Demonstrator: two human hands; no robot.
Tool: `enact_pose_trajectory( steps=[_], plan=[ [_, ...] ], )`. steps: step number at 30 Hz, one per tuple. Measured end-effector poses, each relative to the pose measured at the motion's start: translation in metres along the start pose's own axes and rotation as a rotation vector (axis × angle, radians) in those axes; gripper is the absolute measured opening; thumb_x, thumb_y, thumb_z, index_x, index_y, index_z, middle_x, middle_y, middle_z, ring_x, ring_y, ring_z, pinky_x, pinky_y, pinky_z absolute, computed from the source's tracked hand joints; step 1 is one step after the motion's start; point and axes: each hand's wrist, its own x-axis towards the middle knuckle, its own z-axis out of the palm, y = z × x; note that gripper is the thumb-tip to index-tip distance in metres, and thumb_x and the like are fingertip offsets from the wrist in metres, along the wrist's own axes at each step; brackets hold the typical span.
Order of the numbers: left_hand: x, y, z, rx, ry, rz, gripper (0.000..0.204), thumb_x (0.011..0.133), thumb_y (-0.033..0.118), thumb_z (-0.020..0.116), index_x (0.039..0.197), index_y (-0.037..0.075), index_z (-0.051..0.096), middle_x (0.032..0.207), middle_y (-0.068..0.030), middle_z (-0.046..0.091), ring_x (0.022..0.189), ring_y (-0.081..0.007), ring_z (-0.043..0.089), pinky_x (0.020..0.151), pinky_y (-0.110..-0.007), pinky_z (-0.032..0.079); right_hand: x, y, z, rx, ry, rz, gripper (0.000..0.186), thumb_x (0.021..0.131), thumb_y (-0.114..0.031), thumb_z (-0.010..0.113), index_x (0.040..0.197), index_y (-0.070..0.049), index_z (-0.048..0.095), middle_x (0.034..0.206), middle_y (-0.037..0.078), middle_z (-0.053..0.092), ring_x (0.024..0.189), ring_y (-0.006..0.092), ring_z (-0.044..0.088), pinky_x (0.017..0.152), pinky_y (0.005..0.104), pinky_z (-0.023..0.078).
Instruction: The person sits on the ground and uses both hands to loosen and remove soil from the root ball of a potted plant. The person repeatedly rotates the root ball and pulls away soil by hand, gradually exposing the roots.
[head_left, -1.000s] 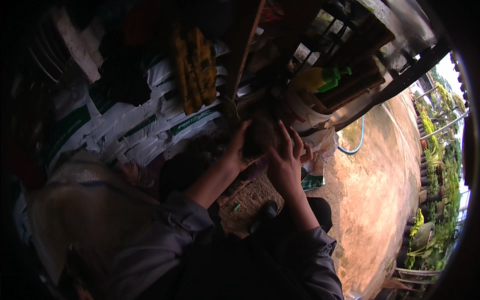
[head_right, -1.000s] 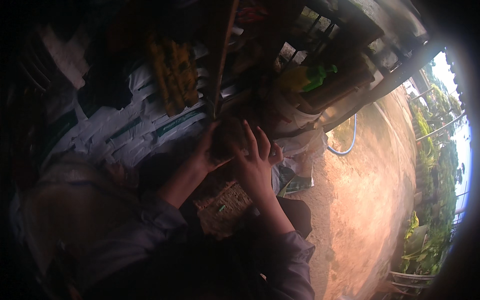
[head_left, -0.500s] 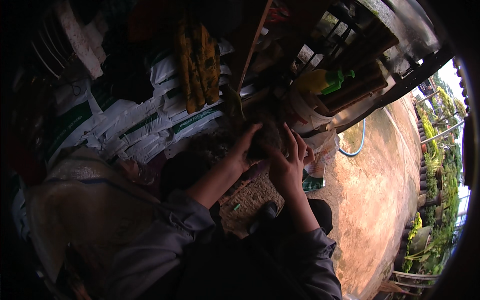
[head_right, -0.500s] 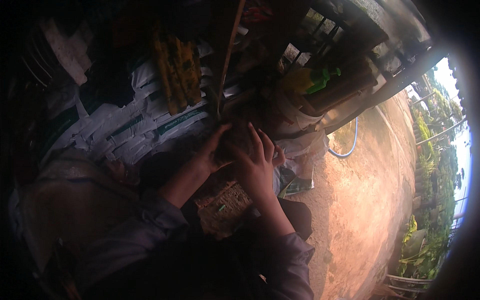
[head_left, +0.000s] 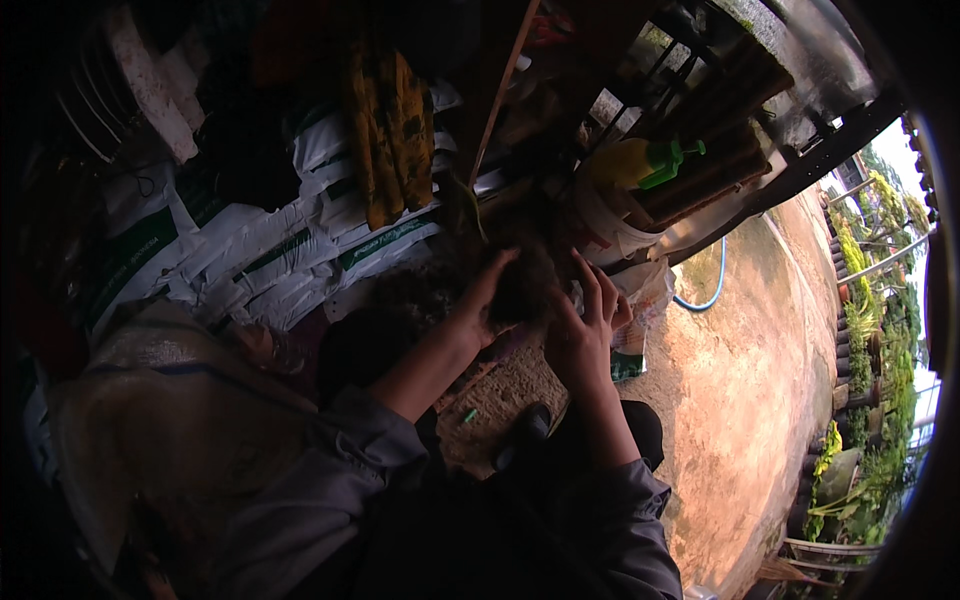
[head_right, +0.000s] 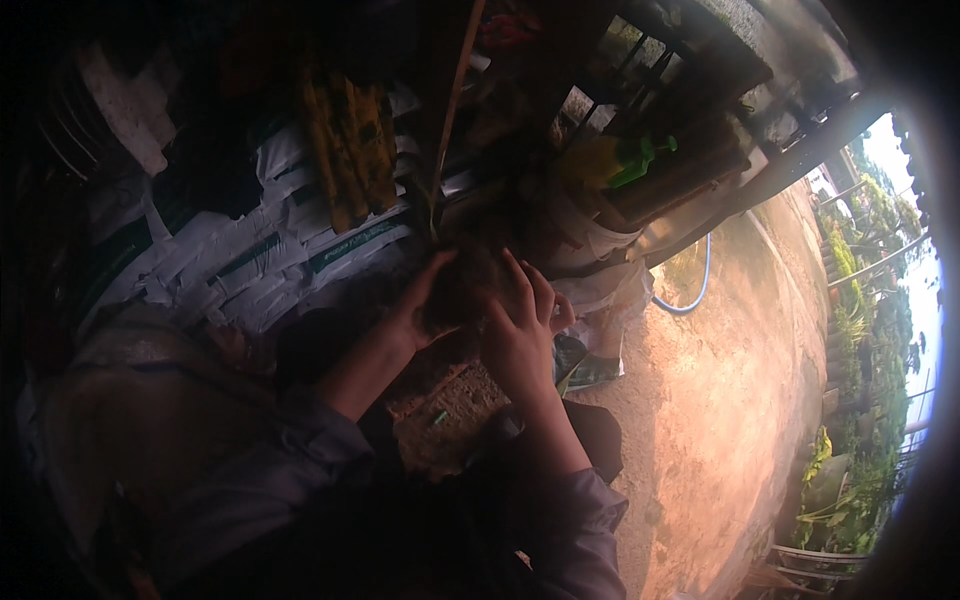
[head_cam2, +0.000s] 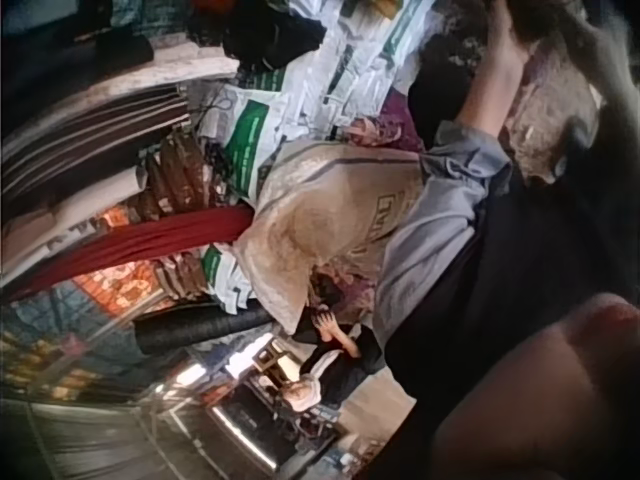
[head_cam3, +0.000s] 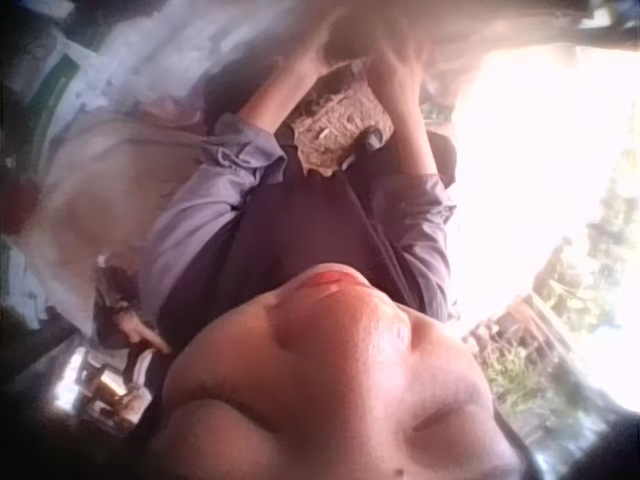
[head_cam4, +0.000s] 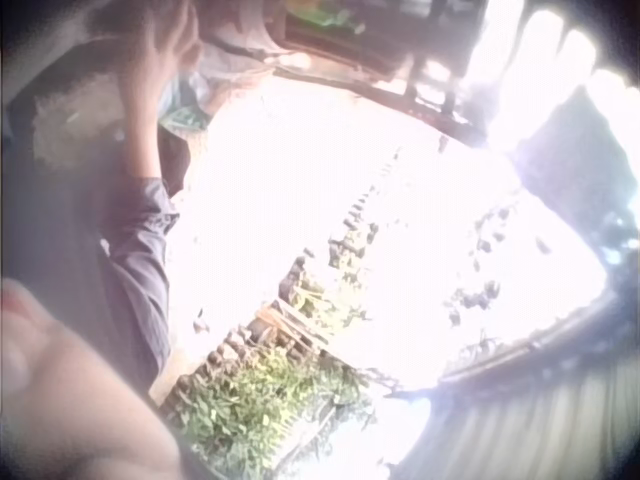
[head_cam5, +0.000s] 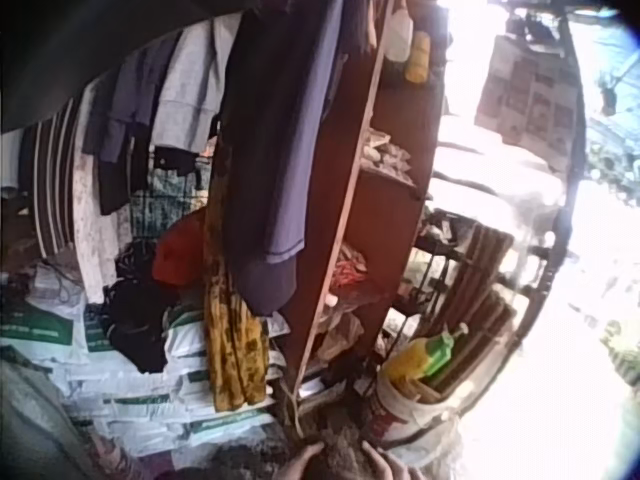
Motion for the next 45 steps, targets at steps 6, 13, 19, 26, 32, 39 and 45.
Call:
enact_pose_trajectory(
  steps=[6,13,19,26,32,39,45],
  plan=[
    [0.003,0.0,-0.004,-0.047,-0.029,-0.01,0.051,0.093,0.047,0.043,0.128,0.011,0.051,0.114,-0.0076,0.061,0.099,-0.0207,0.063,0.08,-0.037,0.055,-0.001,-0.001,0.002,0.082,0.063,0.061,0.055,0.064,0.002,0.056,0.115,-0.017,0.059,0.14,0.012,0.042,0.124,0.0316,0.041,0.1,0.0438,0.023],
    [0.002,0.001,-0.004,-0.064,-0.04,0.016,0.049,0.093,0.047,0.042,0.125,0.011,0.053,0.113,-0.0067,0.062,0.1,-0.0196,0.062,0.079,-0.037,0.056,-0.002,0.002,0.01,0.088,0.083,0.084,0.053,0.063,-0.001,0.057,0.112,-0.019,0.061,0.14,0.009,0.041,0.126,0.0295,0.039,0.1,0.0479,0.02],
    [-0.005,0.005,0.004,-0.118,-0.004,0.02,0.045,0.094,0.045,0.042,0.121,0.011,0.055,0.109,-0.0061,0.062,0.097,-0.0196,0.063,0.079,-0.038,0.056,0.0,0.003,0.006,0.171,0.114,0.151,0.054,0.06,0.002,0.056,0.109,-0.022,0.063,0.142,0.008,0.039,0.127,0.0302,0.038,0.1,0.0485,0.021],
    [-0.003,0.007,0.0,-0.331,-0.196,0.069,0.042,0.092,0.042,0.045,0.114,0.009,0.059,0.105,-0.0072,0.064,0.091,-0.0196,0.064,0.074,-0.038,0.057,-0.006,0.012,0.008,0.048,0.185,-0.022,0.042,0.062,-0.005,0.062,0.099,-0.024,0.069,0.141,0.009,0.041,0.126,0.0264,0.039,0.098,0.0439,0.023],
    [-0.01,0.012,0.003,-0.409,-0.245,0.159,0.039,0.092,0.041,0.044,0.109,0.01,0.061,0.099,-0.0064,0.066,0.083,-0.0199,0.066,0.07,-0.035,0.058,-0.006,-0.004,0.01,0.045,0.311,-0.004,0.039,0.064,-0.013,0.066,0.099,-0.029,0.071,0.145,0.009,0.037,0.127,0.031,0.036,0.098,0.0461,0.021],
    [-0.017,0.018,0.012,-0.402,-0.191,0.231,0.038,0.093,0.041,0.043,0.107,0.01,0.061,0.098,-0.0057,0.065,0.085,-0.0207,0.066,0.072,-0.037,0.058,-0.002,-0.001,0.008,0.097,0.134,-0.035,0.042,0.063,-0.009,0.064,0.102,-0.022,0.069,0.142,0.01,0.04,0.125,0.0301,0.04,0.097,0.0438,0.026],
    [-0.012,0.016,0.008,-0.407,-0.199,0.214,0.04,0.093,0.042,0.042,0.109,0.011,0.061,0.101,-0.0062,0.065,0.088,-0.0215,0.065,0.076,-0.039,0.056,0.003,0.0,0.009,0.1,0.072,-0.021,0.049,0.059,-0.004,0.064,0.106,-0.018,0.066,0.142,0.01,0.039,0.124,0.031,0.04,0.099,0.0439,0.026]
  ],
)
